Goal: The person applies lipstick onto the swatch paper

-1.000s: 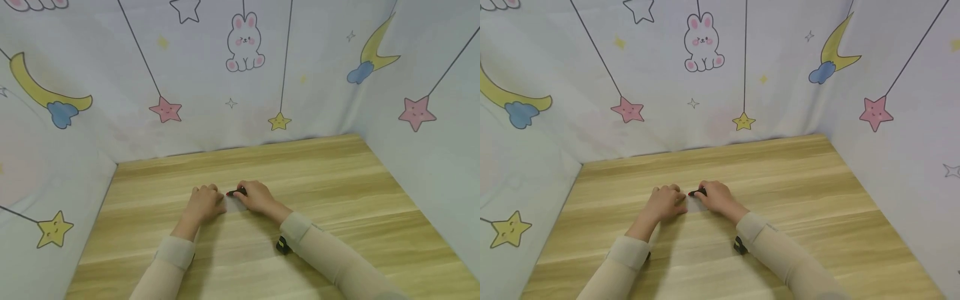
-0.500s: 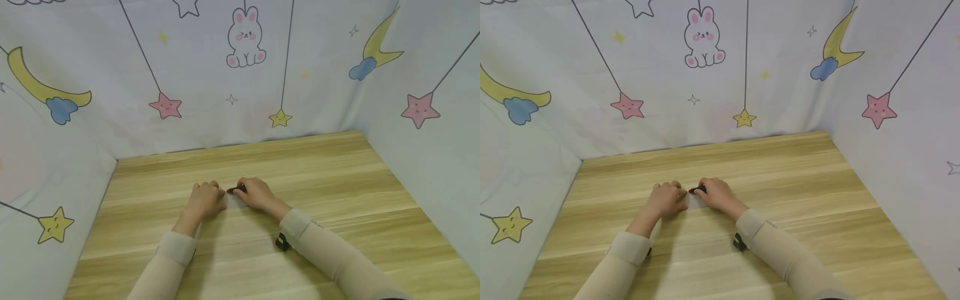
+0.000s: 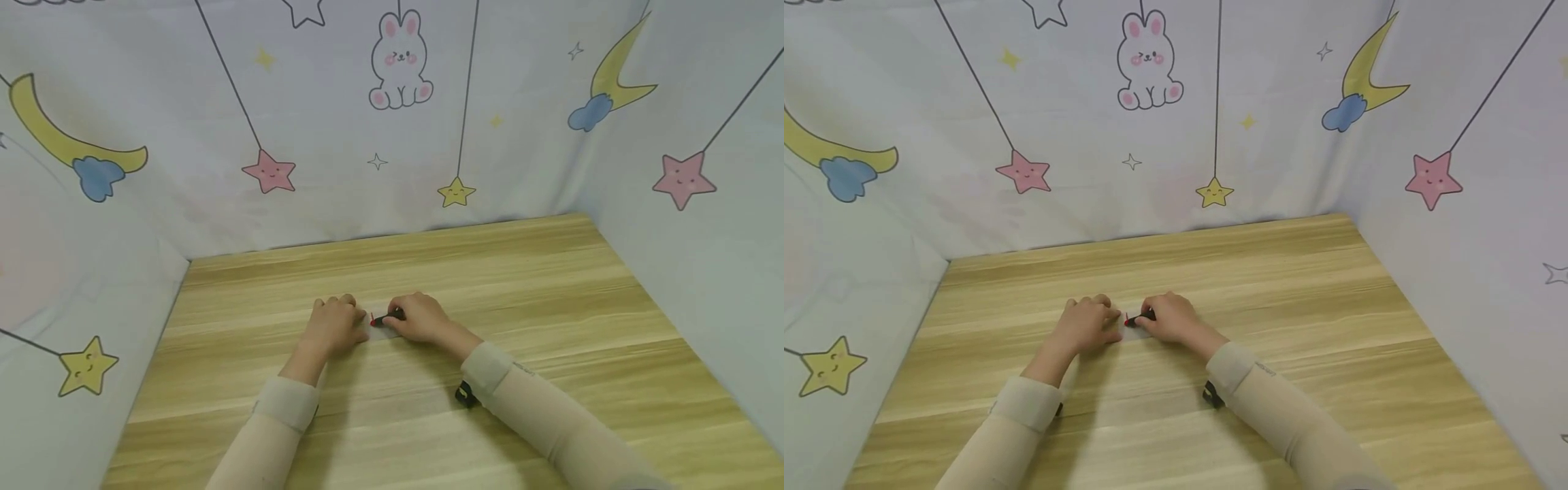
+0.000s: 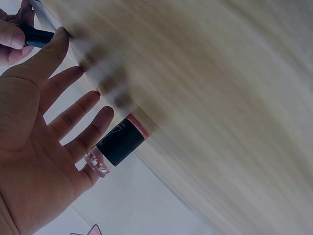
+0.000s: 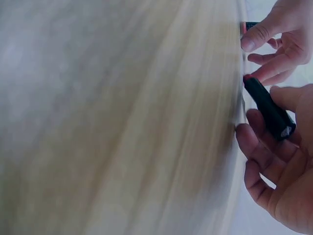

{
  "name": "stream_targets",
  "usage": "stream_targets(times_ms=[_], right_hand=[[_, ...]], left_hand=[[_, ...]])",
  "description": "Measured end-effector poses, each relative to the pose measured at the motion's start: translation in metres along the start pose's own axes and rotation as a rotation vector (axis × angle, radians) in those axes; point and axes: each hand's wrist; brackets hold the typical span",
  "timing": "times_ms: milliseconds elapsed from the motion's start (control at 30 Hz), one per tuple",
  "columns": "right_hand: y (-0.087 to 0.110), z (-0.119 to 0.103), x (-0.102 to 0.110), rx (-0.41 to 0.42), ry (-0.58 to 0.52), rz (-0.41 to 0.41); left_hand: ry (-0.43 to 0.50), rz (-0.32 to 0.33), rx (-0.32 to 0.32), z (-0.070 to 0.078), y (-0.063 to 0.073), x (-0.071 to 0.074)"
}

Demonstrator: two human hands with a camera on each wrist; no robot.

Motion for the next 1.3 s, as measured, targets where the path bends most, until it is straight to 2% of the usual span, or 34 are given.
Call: stream_targets(times_ms=[167,333,533,633,700,800,900,1000,1167,1300], right_hand=[[-0.001,-0.003,0.006,0.024,-0.026,-0.022],[-0.002,0.000,0.006,0.003,-0.080,-0.028],[-0.002,0.003,0.006,-0.053,-0.145,0.030],[-0.002,0.002,0.009,-0.079,-0.215,0.060],[-0.002,0.002,0.012,-0.111,-0.290,0.092],[-0.004,0.000,0.018,-0.179,-0.458,0.154],[-0.004,-0.002,0.024,-0.248,-0.643,0.222],[-0.002,-0.007,0.030,-0.303,-0.830,0.260],[-0.004,-0.022,0.036,-0.345,-1.134,0.226],[-0.002,-0.032,0.039,-0.365,-1.255,0.179]], left_hand=[[0.003,0.009,-0.001,-0.002,-0.002,0.002],[0.005,0.002,-0.003,-0.001,-0.001,0.003],[0.016,0.002,-0.001,-0.002,-0.002,0.004],[0.046,0.035,0.023,-0.006,-0.004,0.004],[0.103,0.068,0.059,-0.009,-0.008,0.008],[0.260,0.134,0.117,-0.012,-0.013,0.014],[0.513,0.158,0.180,-0.009,-0.015,0.018],[0.784,0.157,0.253,0.000,-0.014,0.017],[1.085,0.163,0.320,0.020,-0.016,0.018],[1.249,0.179,0.365,0.035,-0.019,0.018]])
Point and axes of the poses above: each hand's wrist, its own y-axis away from the middle knuckle, its own x-axis out of the back of the hand, z = x × y, and after that the axes turned 14 degrees about z, right-handed
